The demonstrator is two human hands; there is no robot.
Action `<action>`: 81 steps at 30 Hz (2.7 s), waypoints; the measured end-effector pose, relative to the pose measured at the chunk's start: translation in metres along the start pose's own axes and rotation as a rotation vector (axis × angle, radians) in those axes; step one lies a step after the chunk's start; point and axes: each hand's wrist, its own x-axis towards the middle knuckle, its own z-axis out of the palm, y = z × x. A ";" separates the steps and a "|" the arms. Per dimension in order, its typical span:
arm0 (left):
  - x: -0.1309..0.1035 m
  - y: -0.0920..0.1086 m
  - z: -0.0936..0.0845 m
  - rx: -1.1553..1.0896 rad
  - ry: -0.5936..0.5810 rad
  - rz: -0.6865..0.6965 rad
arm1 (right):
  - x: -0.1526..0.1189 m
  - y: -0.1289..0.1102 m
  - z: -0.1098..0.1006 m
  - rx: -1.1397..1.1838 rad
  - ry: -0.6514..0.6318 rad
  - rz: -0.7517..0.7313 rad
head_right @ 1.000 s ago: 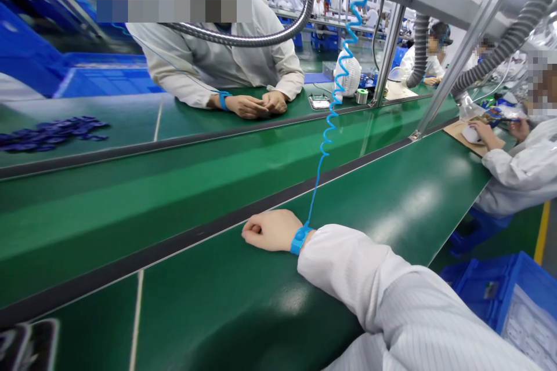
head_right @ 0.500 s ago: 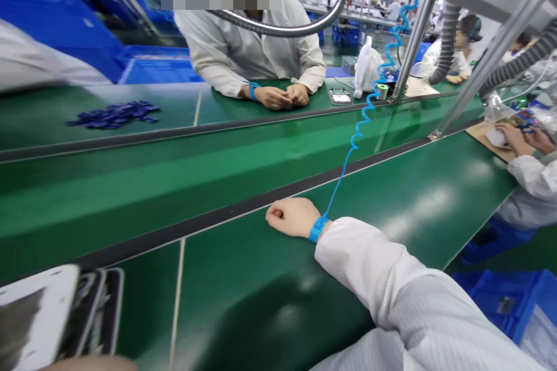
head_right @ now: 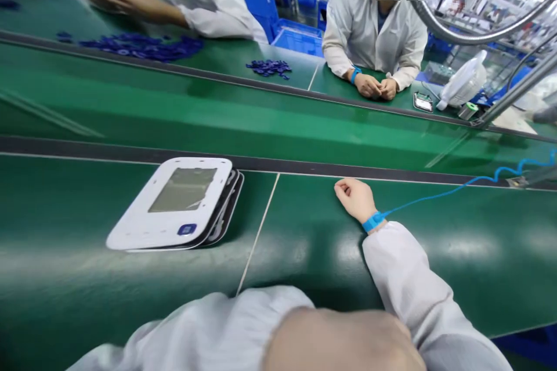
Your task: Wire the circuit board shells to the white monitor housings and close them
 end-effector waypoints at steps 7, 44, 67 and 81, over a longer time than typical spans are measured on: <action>0.034 -0.100 0.056 0.114 -0.107 -0.052 | 0.000 0.000 0.000 0.018 0.010 -0.009; 0.032 -0.103 0.048 0.070 -0.259 -0.125 | -0.002 -0.002 0.000 0.033 0.007 0.003; 0.032 -0.106 0.051 0.118 -0.250 -0.093 | -0.002 -0.001 0.000 0.043 0.013 -0.007; 0.030 -0.110 0.053 0.061 -0.199 -0.036 | -0.002 -0.001 0.000 0.046 0.013 -0.019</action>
